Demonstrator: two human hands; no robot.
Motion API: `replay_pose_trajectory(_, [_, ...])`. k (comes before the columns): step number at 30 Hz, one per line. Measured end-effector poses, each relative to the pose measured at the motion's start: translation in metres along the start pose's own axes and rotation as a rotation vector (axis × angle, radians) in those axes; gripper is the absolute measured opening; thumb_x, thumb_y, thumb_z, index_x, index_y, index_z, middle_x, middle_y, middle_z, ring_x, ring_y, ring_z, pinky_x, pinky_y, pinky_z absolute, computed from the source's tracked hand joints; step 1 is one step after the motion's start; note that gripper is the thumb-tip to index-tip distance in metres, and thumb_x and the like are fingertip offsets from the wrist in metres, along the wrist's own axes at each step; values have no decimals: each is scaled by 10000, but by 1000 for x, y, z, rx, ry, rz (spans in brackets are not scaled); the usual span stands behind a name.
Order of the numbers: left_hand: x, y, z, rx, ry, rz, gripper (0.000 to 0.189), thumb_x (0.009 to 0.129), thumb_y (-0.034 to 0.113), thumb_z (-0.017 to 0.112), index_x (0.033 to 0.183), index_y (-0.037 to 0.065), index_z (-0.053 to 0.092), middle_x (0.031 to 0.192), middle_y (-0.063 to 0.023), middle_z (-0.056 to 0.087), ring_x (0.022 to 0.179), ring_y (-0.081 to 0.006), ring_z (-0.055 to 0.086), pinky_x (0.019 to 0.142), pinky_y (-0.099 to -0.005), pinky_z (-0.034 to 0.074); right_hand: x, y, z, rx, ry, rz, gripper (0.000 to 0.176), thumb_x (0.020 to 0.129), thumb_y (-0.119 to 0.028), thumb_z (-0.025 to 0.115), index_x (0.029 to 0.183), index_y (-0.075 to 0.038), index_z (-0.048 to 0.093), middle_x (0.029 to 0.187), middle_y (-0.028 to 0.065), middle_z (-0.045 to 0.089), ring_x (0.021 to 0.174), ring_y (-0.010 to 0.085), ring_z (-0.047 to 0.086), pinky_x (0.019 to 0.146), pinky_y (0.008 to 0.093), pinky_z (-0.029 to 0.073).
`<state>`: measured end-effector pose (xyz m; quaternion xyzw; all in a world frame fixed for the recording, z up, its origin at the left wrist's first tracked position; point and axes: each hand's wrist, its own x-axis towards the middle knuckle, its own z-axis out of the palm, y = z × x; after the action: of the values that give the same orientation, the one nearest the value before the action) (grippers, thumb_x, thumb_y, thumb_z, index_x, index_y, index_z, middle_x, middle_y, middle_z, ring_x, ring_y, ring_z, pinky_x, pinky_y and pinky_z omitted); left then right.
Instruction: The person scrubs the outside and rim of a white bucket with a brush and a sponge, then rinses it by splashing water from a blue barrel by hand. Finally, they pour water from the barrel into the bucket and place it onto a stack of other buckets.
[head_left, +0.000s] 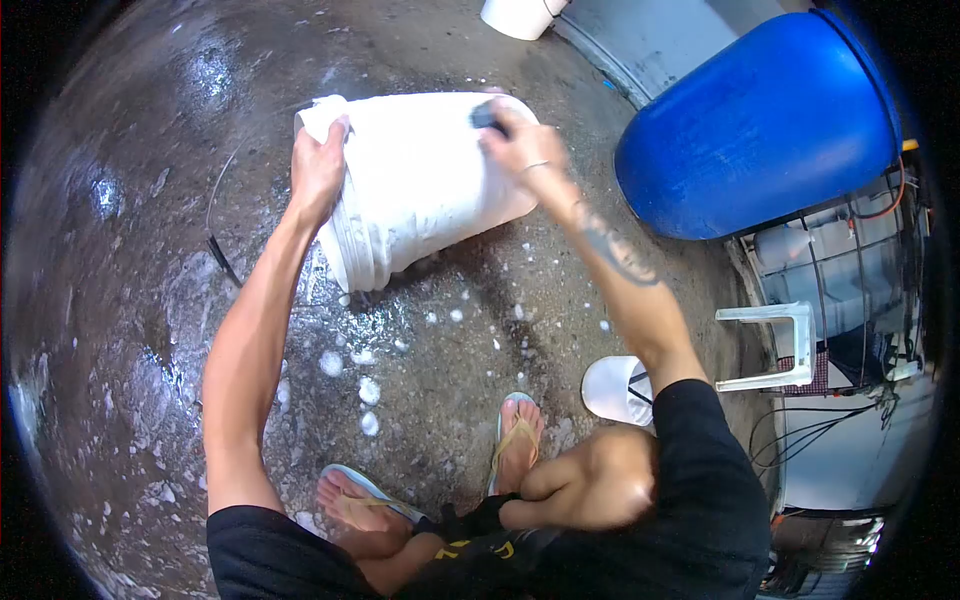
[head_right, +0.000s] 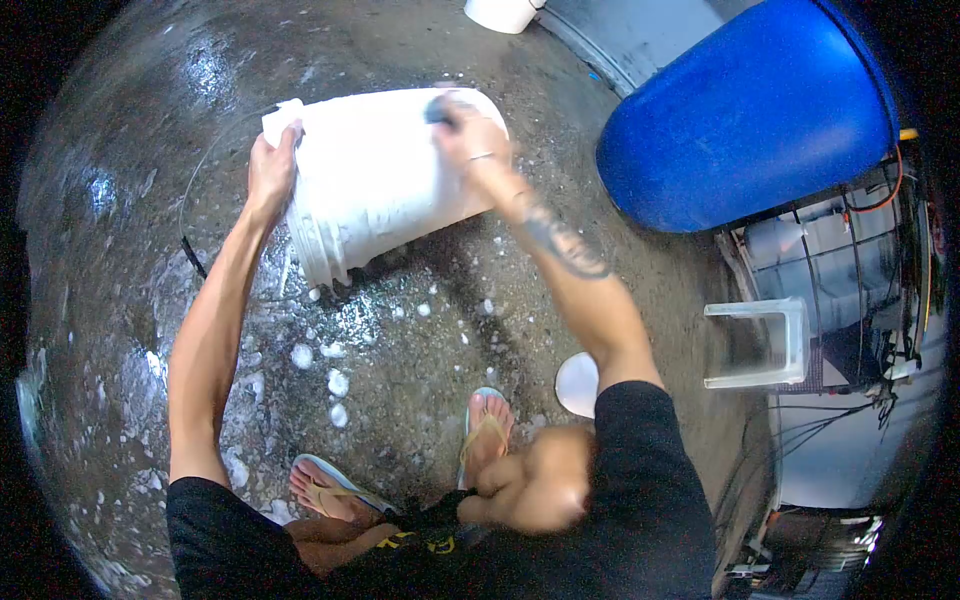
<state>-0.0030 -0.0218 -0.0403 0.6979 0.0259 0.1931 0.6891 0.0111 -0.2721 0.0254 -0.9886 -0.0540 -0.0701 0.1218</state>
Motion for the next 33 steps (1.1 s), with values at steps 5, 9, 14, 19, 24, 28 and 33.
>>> replay_pose_trajectory(5, [8,-4,-6,27,-21,-133,315,911,245,548,927,-53,647,830,-101,675,760,-183,629,699,-335,475,-29,-56,30,209,43,-286,475,837,-440,643,1255,-218,601,1204,118,632,1113,314,601,968,385,465])
replay_pose_trajectory(9, [18,-16,-1,94,5,13,309,904,231,555,908,-61,655,822,-111,679,750,-199,642,705,-349,484,33,58,9,-203,89,274,539,817,-490,620,1319,-309,539,1055,141,687,949,326,675,802,399,548])
replay_pose_trajectory(14, [30,-20,-3,35,33,-72,321,902,232,557,883,-73,657,807,-119,676,742,-195,644,689,-352,489,-39,-62,40,183,121,-410,437,845,-368,596,1267,-258,568,1237,115,605,1110,327,590,987,407,454])
replay_pose_trajectory(19, [37,-20,-6,18,16,-119,306,890,217,557,857,-69,659,789,-116,668,716,-180,637,634,-336,487,3,37,18,-45,103,104,455,846,-388,611,1285,-278,568,1095,133,679,927,338,674,814,409,551])
replay_pose_trajectory(24, [42,-10,-9,59,24,-81,308,879,221,561,847,-70,658,770,-111,659,694,-177,626,627,-342,483,-19,-9,31,131,127,-28,553,820,-410,646,1338,-263,522,1156,153,648,1030,353,639,889,415,508])
replay_pose_trajectory(28, [49,-17,-7,69,10,-169,309,880,229,561,856,-61,666,764,-106,663,681,-176,624,623,-338,483,-53,-41,47,146,168,-326,494,844,-416,618,1309,-268,536,1231,160,603,1082,375,595,914,452,475])
replay_pose_trajectory(33, [50,-8,-7,171,14,-89,322,886,245,553,858,-53,672,764,-113,672,676,-185,628,630,-342,486,19,63,38,39,301,198,563,840,-416,607,1362,-240,492,987,174,697,794,354,691,675,431,574])
